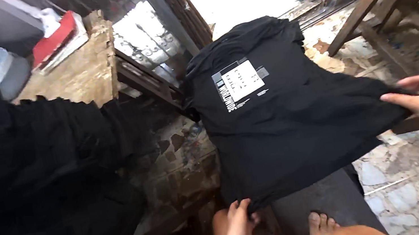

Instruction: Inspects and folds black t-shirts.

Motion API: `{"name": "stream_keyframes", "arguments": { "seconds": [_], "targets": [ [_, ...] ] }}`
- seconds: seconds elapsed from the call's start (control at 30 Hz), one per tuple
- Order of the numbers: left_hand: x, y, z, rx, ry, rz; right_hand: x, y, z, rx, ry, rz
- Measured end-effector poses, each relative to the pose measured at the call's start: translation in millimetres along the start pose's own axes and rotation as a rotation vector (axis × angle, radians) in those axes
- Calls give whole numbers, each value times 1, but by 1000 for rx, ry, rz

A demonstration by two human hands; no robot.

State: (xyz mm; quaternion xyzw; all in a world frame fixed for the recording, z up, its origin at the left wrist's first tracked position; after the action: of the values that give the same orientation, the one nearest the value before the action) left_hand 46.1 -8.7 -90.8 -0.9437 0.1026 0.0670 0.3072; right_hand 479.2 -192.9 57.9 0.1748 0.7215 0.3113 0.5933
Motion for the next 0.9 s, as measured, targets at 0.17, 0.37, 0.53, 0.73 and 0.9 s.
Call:
{"name": "stream_keyframes", "arguments": {
  "seconds": [0.17,0.37,0.53,0.73,0.9],
  "targets": [
    [-22,-21,18,170,11,666,6,-26,3,168,196,132],
    [-2,-124,-64,622,125,507,-6,8,15,21,-137,508],
    [22,-80,-36,493,-25,336,3,22,37,98,-181,553],
    [42,11,-14,126,-95,110,1,1,27,57,-110,400],
    [-20,-60,-40,59,145,-181,3,-30,13,16,-111,496]
  ]
}}
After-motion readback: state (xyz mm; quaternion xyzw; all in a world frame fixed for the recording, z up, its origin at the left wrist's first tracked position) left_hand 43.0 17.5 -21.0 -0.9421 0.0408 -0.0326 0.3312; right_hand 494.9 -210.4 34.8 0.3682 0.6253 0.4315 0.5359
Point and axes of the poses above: each hand's wrist, its own z-axis towards the middle knuckle, its own x-axis out of the palm, y = z × x, the point moved 4 cm from there along z, towards the middle knuckle, and after that the axes turned 9 degrees about -y, right-handed, at the moved point
